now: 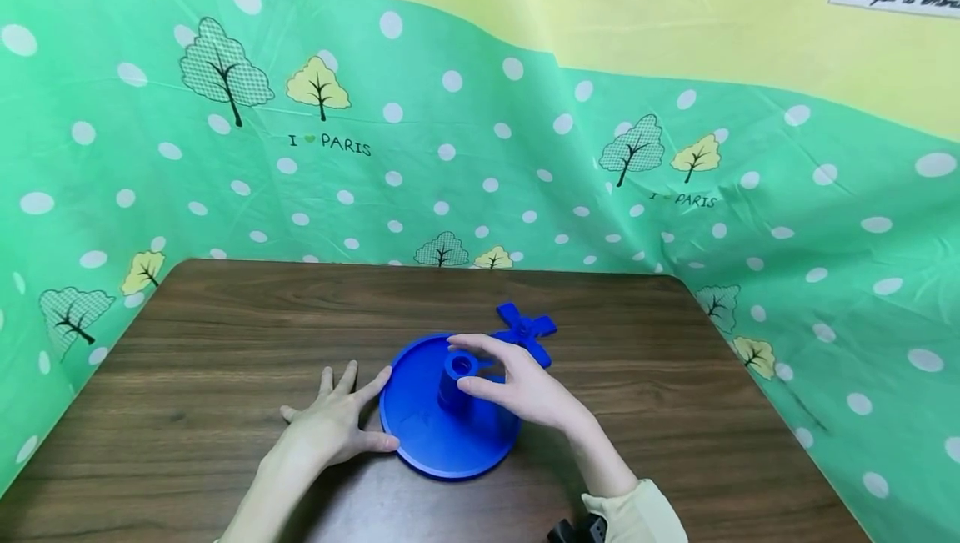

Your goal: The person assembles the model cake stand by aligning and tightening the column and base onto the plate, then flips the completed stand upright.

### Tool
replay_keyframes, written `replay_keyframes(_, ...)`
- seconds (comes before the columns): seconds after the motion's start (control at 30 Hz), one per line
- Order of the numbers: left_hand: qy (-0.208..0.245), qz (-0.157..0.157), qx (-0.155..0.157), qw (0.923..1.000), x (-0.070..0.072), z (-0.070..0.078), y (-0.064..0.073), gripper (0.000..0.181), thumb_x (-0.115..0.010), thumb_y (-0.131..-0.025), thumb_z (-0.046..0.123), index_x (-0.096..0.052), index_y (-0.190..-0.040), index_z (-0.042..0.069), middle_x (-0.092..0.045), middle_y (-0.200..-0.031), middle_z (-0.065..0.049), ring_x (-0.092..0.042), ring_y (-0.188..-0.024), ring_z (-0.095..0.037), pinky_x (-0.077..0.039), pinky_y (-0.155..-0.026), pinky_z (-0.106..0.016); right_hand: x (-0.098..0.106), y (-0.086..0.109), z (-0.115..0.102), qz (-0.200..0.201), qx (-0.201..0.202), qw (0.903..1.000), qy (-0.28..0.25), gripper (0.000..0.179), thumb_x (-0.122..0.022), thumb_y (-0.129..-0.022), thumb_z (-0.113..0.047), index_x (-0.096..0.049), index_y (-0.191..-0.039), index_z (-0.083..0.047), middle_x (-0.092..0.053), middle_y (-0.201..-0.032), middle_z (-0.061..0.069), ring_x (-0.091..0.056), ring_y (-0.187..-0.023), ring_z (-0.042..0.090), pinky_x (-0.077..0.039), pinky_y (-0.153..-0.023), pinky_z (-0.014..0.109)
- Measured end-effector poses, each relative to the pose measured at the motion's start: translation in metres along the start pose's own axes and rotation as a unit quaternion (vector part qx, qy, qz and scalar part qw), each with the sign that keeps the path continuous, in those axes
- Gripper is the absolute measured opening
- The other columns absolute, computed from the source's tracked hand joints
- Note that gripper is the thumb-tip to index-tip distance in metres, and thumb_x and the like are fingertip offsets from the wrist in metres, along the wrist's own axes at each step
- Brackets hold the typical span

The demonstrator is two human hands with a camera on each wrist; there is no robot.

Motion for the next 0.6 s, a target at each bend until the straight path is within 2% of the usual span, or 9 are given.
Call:
replay_keyframes(0.17,0.001,-0.001,0.001,1.0000,-0.0004,0.0001,0.0000,0.105,-0.081,-0.075,0.064,-0.033,-0.161,0.031,-0.022,-0.167,-0.030,-0.010,-0.153,-0.061,-0.014,-0.093,-0.098,-0.0009,0.0003,0.0015,-0.001,-0.004,1.0000,-0.007,0.051,-0.068,-0.100,-0.036,-0.056,-0.147,-0.020,-0.058,-0.151,-0.005,-0.055,-0.141,0.021,-0.045,-0.117,0.054)
replay_keyframes(0.37,0.003,0.003,0.001,1.0000,0.0004,-0.0001,0.0002,0.105,-0.083,-0.074,0.063,-0.034,-0.161,0.031,-0.022,-0.168,-0.030,-0.010,-0.153,-0.061,-0.014,-0.093,-0.098,-0.0001,0.0001,0.0044,0.041,-0.018,0.9990,0.000,0.046,-0.074,-0.095,-0.039,-0.063,-0.137,-0.023,-0.066,-0.137,-0.008,-0.062,-0.127,0.018,-0.052,-0.108,0.050)
replay_keyframes(0.47,0.003,0.004,0.000,1.0000,0.0002,0.0002,0.0000,0.105,-0.082,-0.074,0.063,-0.034,-0.161,0.031,-0.022,-0.168,-0.030,-0.010,-0.153,-0.061,-0.014,-0.092,-0.098,-0.0009,-0.0001,0.0049,0.048,-0.021,0.9986,0.006,0.053,-0.076,-0.093,-0.041,-0.058,-0.141,-0.026,-0.065,-0.138,-0.005,-0.062,-0.126,0.020,-0.052,-0.108,0.050)
replay_keyframes(0.6,0.003,-0.001,0.003,1.0000,-0.0008,-0.0004,-0.0003,0.105,-0.082,-0.075,0.065,-0.033,-0.161,0.031,-0.021,-0.168,-0.030,-0.009,-0.154,-0.061,-0.013,-0.093,-0.098,-0.0037,-0.0008,0.0010,0.022,-0.005,0.9997,-0.007,0.060,-0.074,-0.095,-0.037,-0.050,-0.150,-0.031,-0.059,-0.149,-0.001,-0.056,-0.138,0.025,-0.047,-0.114,0.056)
Point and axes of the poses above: each hand's wrist, its own y-axis away from the middle knuckle, its own x-axis out of the back of the hand, z = x × y, the point moved 10 cm from there along -y, towards the middle knuckle
